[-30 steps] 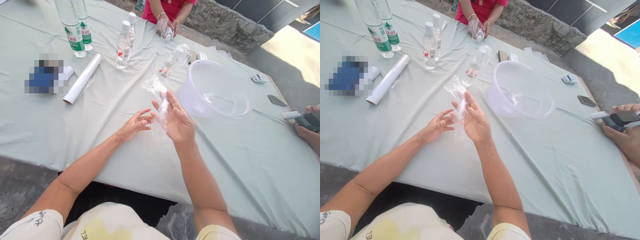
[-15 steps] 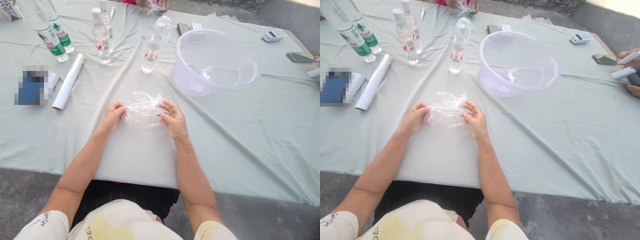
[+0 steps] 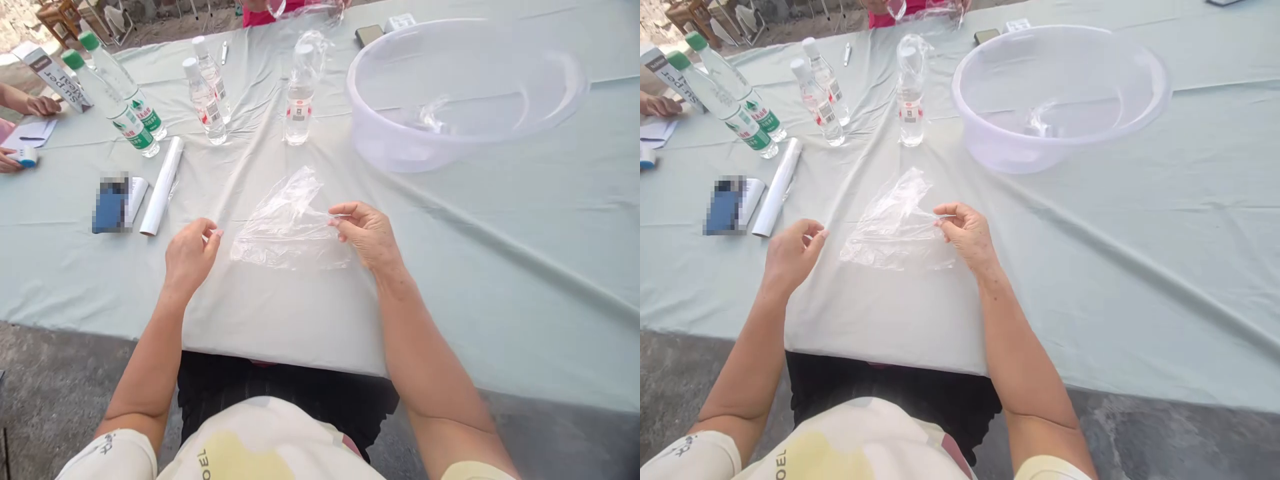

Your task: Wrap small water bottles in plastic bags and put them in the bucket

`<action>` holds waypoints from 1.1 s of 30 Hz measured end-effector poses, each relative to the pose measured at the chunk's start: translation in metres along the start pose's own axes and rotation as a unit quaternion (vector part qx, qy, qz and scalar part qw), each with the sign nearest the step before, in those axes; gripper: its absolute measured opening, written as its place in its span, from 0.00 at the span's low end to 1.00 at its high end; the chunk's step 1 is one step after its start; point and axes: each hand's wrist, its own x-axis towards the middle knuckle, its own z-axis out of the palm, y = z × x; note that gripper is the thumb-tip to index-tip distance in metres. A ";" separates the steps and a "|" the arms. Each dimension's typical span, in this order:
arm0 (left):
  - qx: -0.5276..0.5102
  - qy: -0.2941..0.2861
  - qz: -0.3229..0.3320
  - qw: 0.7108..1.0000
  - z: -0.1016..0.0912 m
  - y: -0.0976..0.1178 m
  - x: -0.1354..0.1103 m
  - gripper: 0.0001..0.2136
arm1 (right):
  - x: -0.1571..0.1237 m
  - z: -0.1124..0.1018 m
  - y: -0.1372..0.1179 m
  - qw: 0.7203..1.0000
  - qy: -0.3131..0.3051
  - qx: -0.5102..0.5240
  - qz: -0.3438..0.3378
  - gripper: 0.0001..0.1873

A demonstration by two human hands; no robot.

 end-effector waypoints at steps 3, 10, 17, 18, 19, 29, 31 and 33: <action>-0.091 -0.039 0.141 0.985 0.014 0.026 0.002 0.08 | -0.004 0.009 0.004 0.999 -0.041 -0.017 -0.003 0.10; -0.145 -0.188 0.139 0.961 0.073 0.016 0.051 0.18 | -0.004 0.007 0.006 0.998 -0.012 -0.066 0.000 0.11; 0.217 -0.154 0.090 0.960 0.052 -0.019 0.040 0.30 | -0.009 -0.010 -0.007 0.977 0.032 -0.210 0.021 0.12; 0.236 -0.155 0.085 0.956 0.049 -0.021 0.038 0.32 | -0.010 -0.013 -0.009 0.972 0.028 -0.230 0.033 0.12; 0.244 -0.159 0.082 0.953 0.046 -0.023 0.037 0.33 | -0.011 -0.016 -0.011 0.967 0.026 -0.249 0.045 0.12; 0.198 -0.180 0.153 0.951 0.059 -0.043 0.038 0.48 | -0.009 0.000 -0.043 0.944 0.019 -0.329 -0.008 0.14; 0.185 -0.165 0.171 0.954 0.064 -0.047 0.036 0.51 | 0.004 0.025 -0.054 0.939 -0.062 -0.337 -0.027 0.18; 0.174 -0.147 0.186 0.956 0.069 -0.051 0.034 0.53 | 0.028 0.058 -0.060 0.934 -0.134 -0.328 -0.045 0.23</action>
